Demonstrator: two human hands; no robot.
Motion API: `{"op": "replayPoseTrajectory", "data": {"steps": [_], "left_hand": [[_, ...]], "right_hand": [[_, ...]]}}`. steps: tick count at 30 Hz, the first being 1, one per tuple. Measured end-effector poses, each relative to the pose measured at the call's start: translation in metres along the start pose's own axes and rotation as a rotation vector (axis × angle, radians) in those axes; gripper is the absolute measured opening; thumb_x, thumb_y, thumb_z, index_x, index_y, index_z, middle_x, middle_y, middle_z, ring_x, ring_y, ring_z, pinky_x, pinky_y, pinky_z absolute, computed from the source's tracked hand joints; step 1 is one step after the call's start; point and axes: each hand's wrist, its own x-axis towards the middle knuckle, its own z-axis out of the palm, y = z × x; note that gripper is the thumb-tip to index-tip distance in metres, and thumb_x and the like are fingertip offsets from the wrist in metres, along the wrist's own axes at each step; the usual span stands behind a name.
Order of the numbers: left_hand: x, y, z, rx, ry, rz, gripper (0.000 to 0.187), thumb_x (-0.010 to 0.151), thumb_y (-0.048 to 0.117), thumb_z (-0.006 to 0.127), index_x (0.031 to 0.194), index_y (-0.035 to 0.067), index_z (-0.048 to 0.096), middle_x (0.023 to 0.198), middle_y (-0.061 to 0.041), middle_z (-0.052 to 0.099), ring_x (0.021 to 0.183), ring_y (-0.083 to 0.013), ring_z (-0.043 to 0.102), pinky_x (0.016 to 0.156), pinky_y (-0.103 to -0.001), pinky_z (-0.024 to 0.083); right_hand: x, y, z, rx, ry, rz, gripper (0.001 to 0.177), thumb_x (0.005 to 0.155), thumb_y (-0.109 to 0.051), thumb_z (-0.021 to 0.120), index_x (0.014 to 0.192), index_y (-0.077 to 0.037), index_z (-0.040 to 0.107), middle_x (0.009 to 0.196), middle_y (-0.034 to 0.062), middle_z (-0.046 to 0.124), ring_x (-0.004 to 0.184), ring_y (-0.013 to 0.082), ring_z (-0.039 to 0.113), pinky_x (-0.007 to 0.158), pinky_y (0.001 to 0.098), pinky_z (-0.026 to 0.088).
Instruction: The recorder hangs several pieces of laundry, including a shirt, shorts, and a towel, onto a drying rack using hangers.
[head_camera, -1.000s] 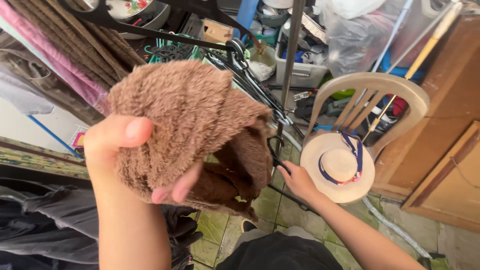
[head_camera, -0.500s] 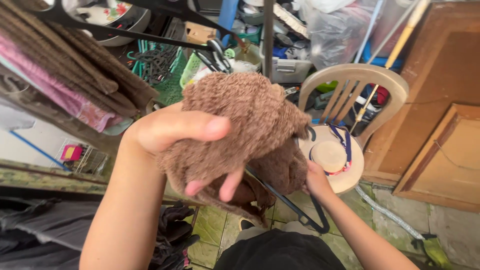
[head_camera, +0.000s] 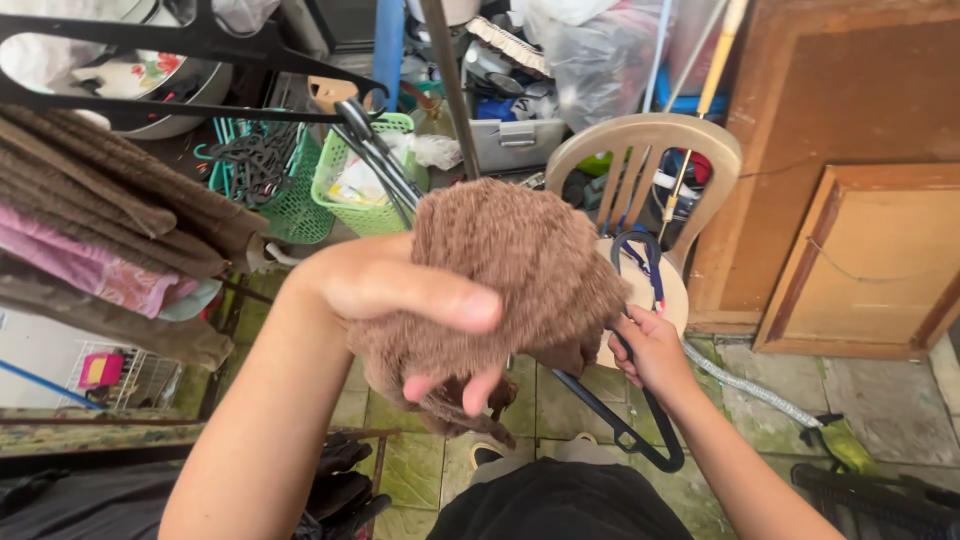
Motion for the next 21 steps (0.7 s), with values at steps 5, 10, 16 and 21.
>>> {"op": "replayPoseTrajectory", "data": {"steps": [5,10,16,21], "left_hand": [[0.014,0.003,0.014,0.079,-0.035,-0.085,0.062,0.086,0.039,0.075,0.124,-0.009,0.063,0.080,-0.021,0.072,0.054,-0.0191,0.066,0.040,-0.031,0.049],[0.019,-0.001,0.005,0.116,-0.078,-0.032,0.062,0.090,0.037,0.078,0.128,-0.009,0.061,0.076,-0.020,0.072,0.050,-0.0162,0.063,0.040,-0.029,0.049],[0.012,0.000,0.012,-0.024,-0.176,0.172,0.082,0.089,0.035,0.082,0.143,-0.016,0.050,0.075,-0.022,0.070,0.052,-0.0207,0.066,0.044,-0.032,0.052],[0.004,-0.005,0.035,-0.457,0.016,0.415,0.096,0.073,0.015,0.092,0.143,-0.018,0.034,0.101,-0.032,0.069,0.047,-0.0247,0.064,0.038,-0.036,0.052]], "right_hand": [[0.002,0.033,-0.021,0.030,0.052,-0.040,0.018,0.097,-0.002,0.043,0.084,-0.004,0.054,0.060,0.0042,0.052,0.042,0.0112,0.043,0.035,0.0278,0.031],[-0.020,0.002,-0.009,0.184,0.075,-0.060,0.038,0.091,0.000,0.039,0.107,-0.018,0.068,0.058,0.0011,0.047,0.041,0.0087,0.038,0.035,0.0253,0.029],[-0.021,-0.001,-0.016,0.119,0.099,-0.173,0.026,0.106,-0.024,0.054,0.087,-0.007,0.052,0.060,0.0016,0.050,0.043,0.0089,0.040,0.036,0.0249,0.030],[-0.022,0.003,-0.020,0.216,0.223,-0.039,0.024,0.101,-0.032,0.058,0.091,-0.010,0.058,0.060,0.0000,0.047,0.042,0.0091,0.038,0.035,0.0247,0.027]]}}
